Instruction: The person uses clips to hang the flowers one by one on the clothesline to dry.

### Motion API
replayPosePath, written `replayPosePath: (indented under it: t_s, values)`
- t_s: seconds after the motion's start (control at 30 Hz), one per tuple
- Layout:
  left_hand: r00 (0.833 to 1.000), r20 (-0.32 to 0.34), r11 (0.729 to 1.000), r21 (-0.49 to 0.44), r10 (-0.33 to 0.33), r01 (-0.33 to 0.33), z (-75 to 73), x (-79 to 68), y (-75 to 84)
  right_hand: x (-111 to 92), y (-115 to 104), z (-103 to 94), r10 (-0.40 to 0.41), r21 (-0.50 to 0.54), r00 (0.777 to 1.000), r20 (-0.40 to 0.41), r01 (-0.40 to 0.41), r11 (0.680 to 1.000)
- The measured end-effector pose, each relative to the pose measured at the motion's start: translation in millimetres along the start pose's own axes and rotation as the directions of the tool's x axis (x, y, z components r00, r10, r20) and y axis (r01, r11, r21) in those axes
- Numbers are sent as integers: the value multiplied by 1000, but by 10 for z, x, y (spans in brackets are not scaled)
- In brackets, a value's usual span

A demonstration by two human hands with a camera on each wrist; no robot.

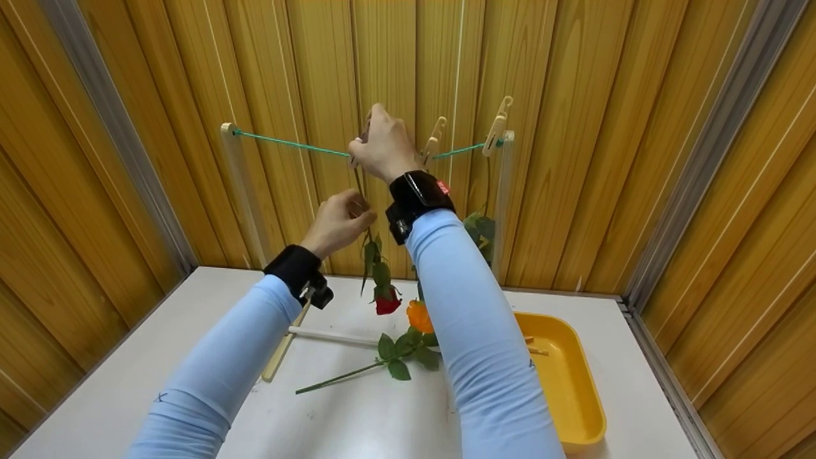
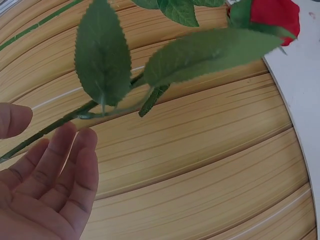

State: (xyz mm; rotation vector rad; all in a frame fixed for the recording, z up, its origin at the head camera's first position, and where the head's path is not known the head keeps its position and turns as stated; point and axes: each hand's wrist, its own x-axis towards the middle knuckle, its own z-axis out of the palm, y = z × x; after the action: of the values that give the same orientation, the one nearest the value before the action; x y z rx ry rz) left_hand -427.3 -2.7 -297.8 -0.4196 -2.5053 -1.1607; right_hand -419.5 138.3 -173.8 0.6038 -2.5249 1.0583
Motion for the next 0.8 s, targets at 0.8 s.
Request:
replayPosePath:
  t_s: [0.8]
  values:
    - [994,21,976,188,109,-111,-471,-351,-142,-1016,489,-253,-236,-129,970,-52,228,965]
